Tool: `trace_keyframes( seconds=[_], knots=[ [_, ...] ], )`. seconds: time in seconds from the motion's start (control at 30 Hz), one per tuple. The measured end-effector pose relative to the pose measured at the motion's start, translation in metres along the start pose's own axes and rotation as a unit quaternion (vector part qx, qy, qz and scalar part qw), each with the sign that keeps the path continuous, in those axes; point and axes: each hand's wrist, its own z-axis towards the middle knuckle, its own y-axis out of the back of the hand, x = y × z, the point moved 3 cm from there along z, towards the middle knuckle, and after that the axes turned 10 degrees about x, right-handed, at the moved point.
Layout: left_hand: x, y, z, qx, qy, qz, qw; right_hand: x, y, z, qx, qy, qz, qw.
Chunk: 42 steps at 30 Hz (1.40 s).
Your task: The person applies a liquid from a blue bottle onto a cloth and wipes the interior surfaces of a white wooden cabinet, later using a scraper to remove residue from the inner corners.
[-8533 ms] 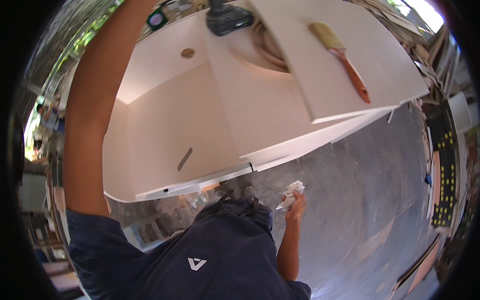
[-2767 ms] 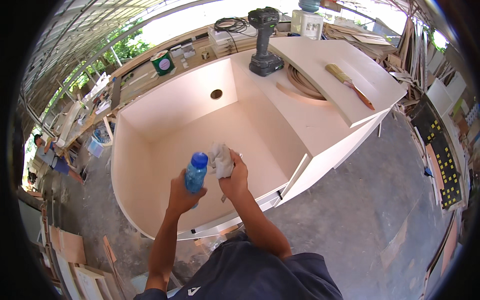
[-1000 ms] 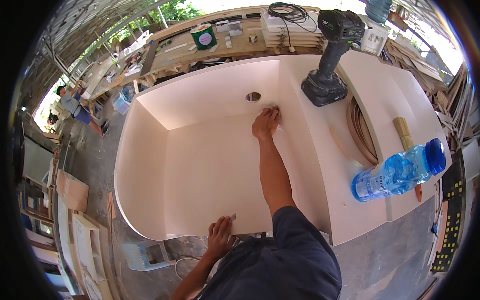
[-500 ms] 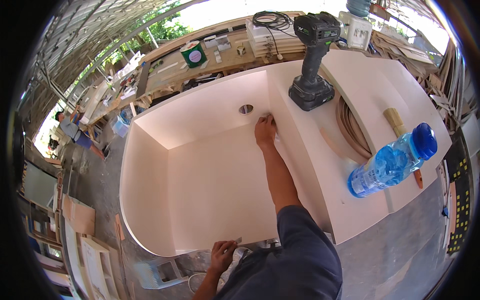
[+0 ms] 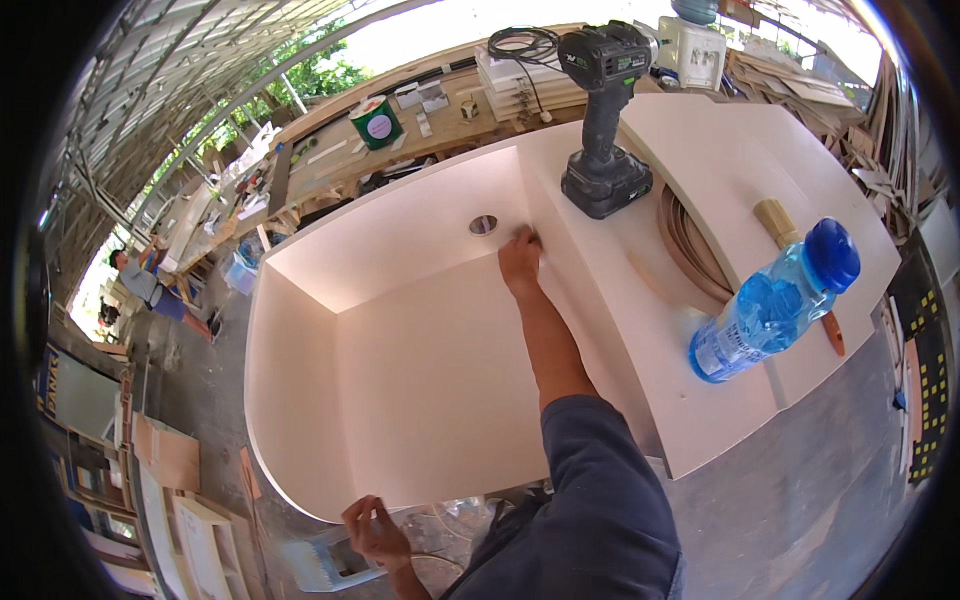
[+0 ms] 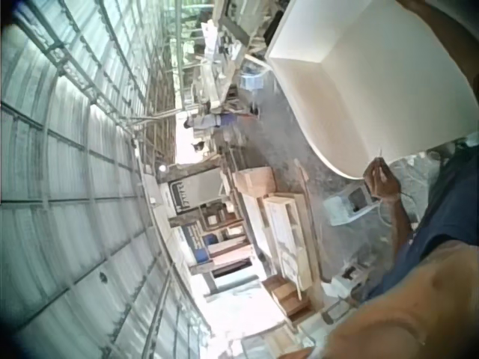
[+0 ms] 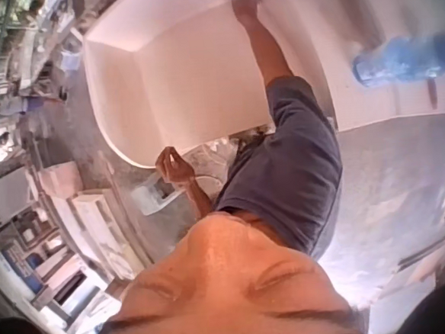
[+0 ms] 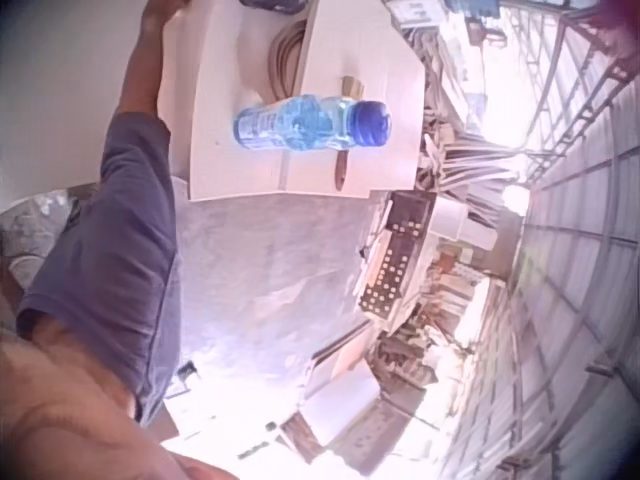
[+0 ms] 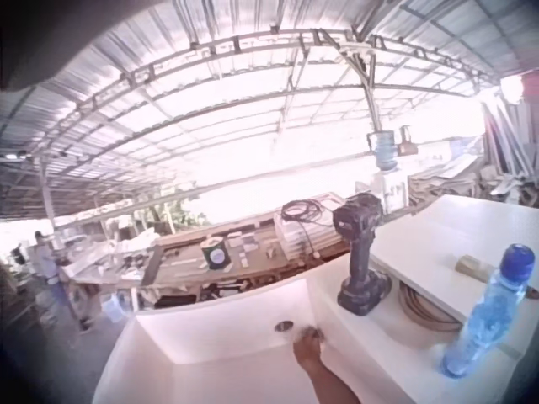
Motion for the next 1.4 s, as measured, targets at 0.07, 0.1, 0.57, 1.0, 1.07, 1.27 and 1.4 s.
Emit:
trace_keyframes(
  seconds=[0.07,0.1,0.57,1.0,1.07,1.27,1.4],
  knots=[
    [0.021,0.027,0.018,-0.035,-0.008,0.051,0.998,0.014,-0.009,0.001,0.067,0.021,-0.064,0.995],
    [0.025,0.039,0.02,-0.064,0.0,0.089,0.994,0.011,-0.015,0.004,0.096,0.012,-0.037,0.995],
    [0.048,0.143,0.188,-0.096,-0.122,-0.04,0.987,-0.072,0.016,-0.305,0.027,0.006,0.014,1.0],
    [0.079,0.029,0.331,0.166,-0.113,-0.333,0.921,-0.087,0.131,-0.423,-0.141,-0.089,0.245,0.955],
    [0.086,0.012,0.338,0.211,-0.11,-0.325,0.915,-0.081,0.095,-0.391,-0.077,-0.029,0.188,0.979],
    [0.097,-0.004,0.337,0.222,-0.126,-0.311,0.916,-0.007,0.017,-0.373,-0.023,0.042,0.124,0.991],
    [0.097,-0.011,0.332,0.231,-0.131,-0.319,0.91,0.177,0.073,-0.449,0.088,0.278,0.394,0.872]
  ],
)
